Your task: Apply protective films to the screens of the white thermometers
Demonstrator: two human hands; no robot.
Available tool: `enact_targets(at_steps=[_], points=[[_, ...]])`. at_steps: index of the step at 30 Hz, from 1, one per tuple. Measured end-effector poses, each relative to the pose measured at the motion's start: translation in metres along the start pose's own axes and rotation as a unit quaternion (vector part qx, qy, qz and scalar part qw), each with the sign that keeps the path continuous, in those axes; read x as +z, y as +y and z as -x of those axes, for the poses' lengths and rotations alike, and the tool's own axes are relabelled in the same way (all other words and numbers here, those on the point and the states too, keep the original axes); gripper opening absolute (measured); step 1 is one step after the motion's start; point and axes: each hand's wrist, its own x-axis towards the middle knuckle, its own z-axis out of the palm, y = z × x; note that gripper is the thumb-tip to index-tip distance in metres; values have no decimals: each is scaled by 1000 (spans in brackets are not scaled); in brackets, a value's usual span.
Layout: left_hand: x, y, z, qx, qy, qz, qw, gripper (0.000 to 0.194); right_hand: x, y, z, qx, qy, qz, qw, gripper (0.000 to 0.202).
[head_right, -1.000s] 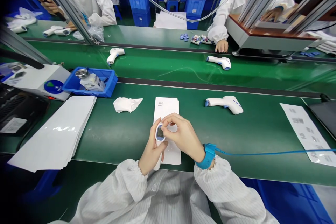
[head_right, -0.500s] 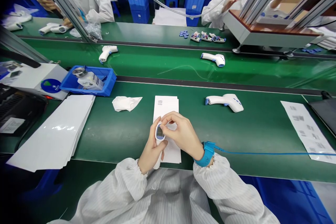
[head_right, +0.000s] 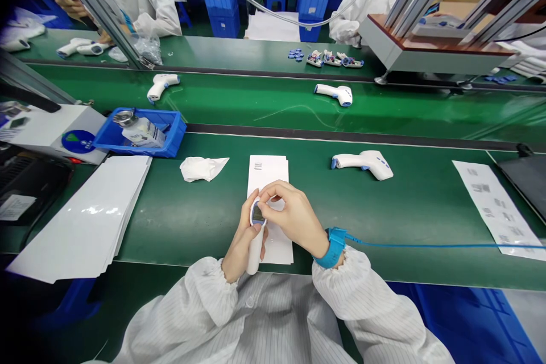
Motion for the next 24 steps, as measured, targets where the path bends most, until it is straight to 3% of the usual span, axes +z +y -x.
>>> enact_targets(at_steps=[18,24], points=[[2,-2,-1,-12,29,-14,999,65,1,2,0,-23,12,35,999,9],[3,1,-1,-18,28,-13,999,64,-4,7,3,40,-19,-37,998,10]])
